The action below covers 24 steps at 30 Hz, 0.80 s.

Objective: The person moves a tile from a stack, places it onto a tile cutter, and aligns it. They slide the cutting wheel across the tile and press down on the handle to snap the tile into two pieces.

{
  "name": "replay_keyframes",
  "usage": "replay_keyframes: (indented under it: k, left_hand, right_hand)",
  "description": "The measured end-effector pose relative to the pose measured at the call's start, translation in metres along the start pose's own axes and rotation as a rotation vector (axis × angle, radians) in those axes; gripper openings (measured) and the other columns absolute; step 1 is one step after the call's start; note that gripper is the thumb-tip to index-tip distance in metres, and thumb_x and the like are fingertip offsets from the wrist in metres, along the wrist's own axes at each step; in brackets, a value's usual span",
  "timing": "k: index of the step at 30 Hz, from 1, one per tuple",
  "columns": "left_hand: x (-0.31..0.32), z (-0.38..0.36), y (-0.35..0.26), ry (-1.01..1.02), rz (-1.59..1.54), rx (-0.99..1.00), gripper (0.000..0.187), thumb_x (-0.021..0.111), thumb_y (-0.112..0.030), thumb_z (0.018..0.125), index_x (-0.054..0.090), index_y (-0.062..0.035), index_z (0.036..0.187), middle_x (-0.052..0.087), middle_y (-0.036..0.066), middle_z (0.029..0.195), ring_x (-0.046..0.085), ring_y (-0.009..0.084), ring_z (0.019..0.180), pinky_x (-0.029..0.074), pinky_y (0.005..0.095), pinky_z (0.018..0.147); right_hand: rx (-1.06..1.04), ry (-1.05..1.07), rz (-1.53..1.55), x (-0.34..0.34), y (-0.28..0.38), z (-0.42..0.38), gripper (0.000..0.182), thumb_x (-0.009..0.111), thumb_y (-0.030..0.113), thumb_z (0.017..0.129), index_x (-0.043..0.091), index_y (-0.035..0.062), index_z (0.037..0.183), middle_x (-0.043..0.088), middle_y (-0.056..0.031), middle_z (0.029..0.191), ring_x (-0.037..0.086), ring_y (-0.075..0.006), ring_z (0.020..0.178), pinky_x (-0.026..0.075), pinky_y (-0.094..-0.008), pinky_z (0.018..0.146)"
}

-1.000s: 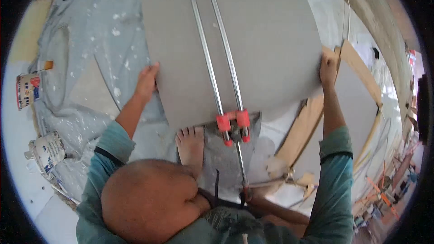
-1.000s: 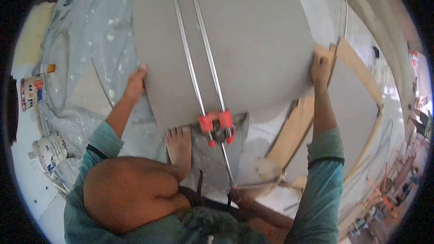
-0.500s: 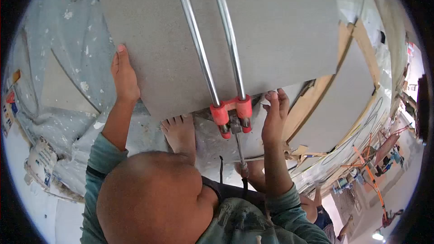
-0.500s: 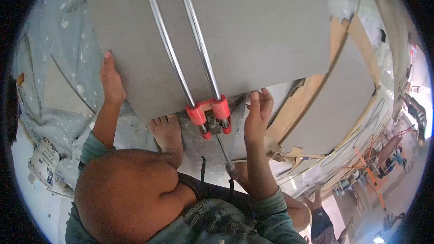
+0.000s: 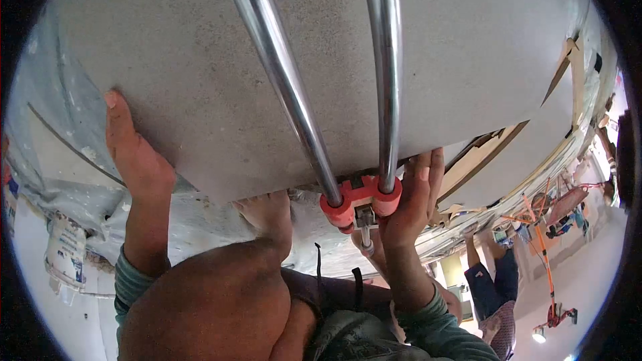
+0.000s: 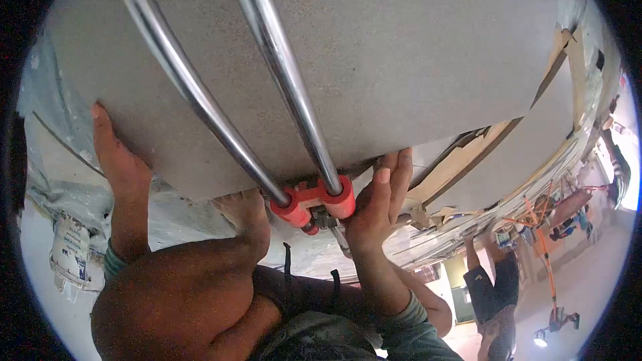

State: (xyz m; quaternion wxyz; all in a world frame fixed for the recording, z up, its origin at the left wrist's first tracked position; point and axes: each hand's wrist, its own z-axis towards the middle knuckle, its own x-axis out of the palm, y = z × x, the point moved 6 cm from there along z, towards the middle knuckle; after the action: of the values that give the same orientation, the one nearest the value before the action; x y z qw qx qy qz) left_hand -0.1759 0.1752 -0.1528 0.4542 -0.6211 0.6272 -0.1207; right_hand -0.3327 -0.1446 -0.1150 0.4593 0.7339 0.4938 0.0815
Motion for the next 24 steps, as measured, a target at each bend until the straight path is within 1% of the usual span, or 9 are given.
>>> replay_keyframes:
  k: [2,3,5,8,12,14,18,20,24]
  left_hand:
    - [-0.001,-0.001,0.000,0.019,0.047,-0.023,0.075,0.038,-0.057,0.090,0.034,0.0060,0.131,0.044,0.019,0.122,0.040,0.0292,0.114,0.026,0.0421,0.099]
    - [-0.001,-0.001,0.000,0.020,0.047,-0.031,0.075,0.038,-0.057,0.090,0.034,0.0060,0.131,0.044,0.019,0.122,0.040,0.0292,0.114,0.026,0.0421,0.099]
    - [-0.005,-0.001,0.006,-0.035,-0.040,-0.096,0.071,0.043,-0.050,0.091,0.028,0.0013,0.137,0.035,0.018,0.133,0.032,0.0316,0.123,0.020,0.0471,0.104]
    - [-0.007,0.003,0.007,0.016,-0.054,-0.040,0.068,0.045,-0.050,0.091,0.030,-0.0002,0.135,0.037,0.016,0.130,0.034,0.0307,0.121,0.022,0.0470,0.103]
    - [-0.012,0.007,0.014,0.047,-0.115,-0.084,0.066,0.045,-0.049,0.091,0.032,-0.0013,0.134,0.039,0.016,0.128,0.035,0.0295,0.120,0.022,0.0463,0.102]
    - [-0.017,0.010,0.013,0.024,-0.009,0.016,0.064,0.044,-0.048,0.092,0.033,-0.0017,0.134,0.040,0.016,0.128,0.035,0.0291,0.120,0.023,0.0460,0.102]
    - [-0.012,0.007,0.009,0.001,-0.026,-0.003,0.063,0.044,-0.048,0.092,0.033,-0.0018,0.134,0.040,0.015,0.128,0.035,0.0283,0.120,0.023,0.0453,0.103]
    - [-0.009,0.004,0.007,-0.065,-0.040,-0.038,0.066,0.036,-0.048,0.095,0.033,0.0052,0.133,0.040,0.017,0.130,0.035,0.0243,0.121,0.018,0.0381,0.105]
    - [-0.011,0.008,0.012,0.015,-0.082,-0.063,0.066,0.037,-0.048,0.094,0.033,0.0049,0.132,0.040,0.016,0.129,0.035,0.0245,0.120,0.019,0.0394,0.104]
  right_hand:
    - [0.066,-0.061,0.118,-0.001,-0.004,0.000,0.059,0.033,0.025,0.097,0.009,-0.0058,0.141,0.027,-0.0264,0.141,0.030,-0.0305,0.132,0.031,-0.0402,0.105]
    - [0.070,-0.061,0.111,-0.002,-0.006,0.000,0.059,0.033,0.025,0.097,0.009,-0.0058,0.141,0.027,-0.0264,0.141,0.030,-0.0305,0.132,0.031,-0.0402,0.105]
    - [0.010,-0.011,0.087,-0.002,-0.007,0.000,0.059,0.031,0.027,0.097,0.009,-0.0059,0.141,0.026,-0.0262,0.142,0.033,-0.0297,0.131,0.033,-0.0393,0.104]
    - [0.011,-0.020,0.071,-0.005,-0.011,-0.002,0.058,0.030,0.025,0.097,0.009,-0.0058,0.141,0.026,-0.0257,0.142,0.035,-0.0279,0.129,0.034,-0.0391,0.103]
    - [0.033,-0.025,0.058,-0.003,-0.008,-0.002,0.058,0.031,0.024,0.097,0.008,-0.0060,0.141,0.026,-0.0254,0.142,0.036,-0.0257,0.128,0.032,-0.0395,0.103]
    - [0.000,-0.026,0.076,0.000,-0.005,-0.003,0.059,0.032,0.024,0.097,0.008,-0.0063,0.141,0.026,-0.0257,0.142,0.039,-0.0254,0.126,0.033,-0.0384,0.102]
    - [-0.019,0.001,0.041,0.002,-0.004,-0.002,0.059,0.033,0.024,0.097,0.008,-0.0072,0.141,0.028,-0.0258,0.140,0.040,-0.0254,0.124,0.033,-0.0380,0.102]
    - [-0.026,-0.020,0.055,0.000,-0.006,-0.002,0.060,0.033,0.024,0.097,0.008,-0.0082,0.140,0.031,-0.0256,0.138,0.041,-0.0257,0.123,0.034,-0.0374,0.101]
    - [-0.024,-0.022,0.055,0.000,-0.007,-0.001,0.060,0.034,0.024,0.096,0.008,-0.0089,0.140,0.032,-0.0251,0.137,0.042,-0.0252,0.122,0.037,-0.0360,0.098]
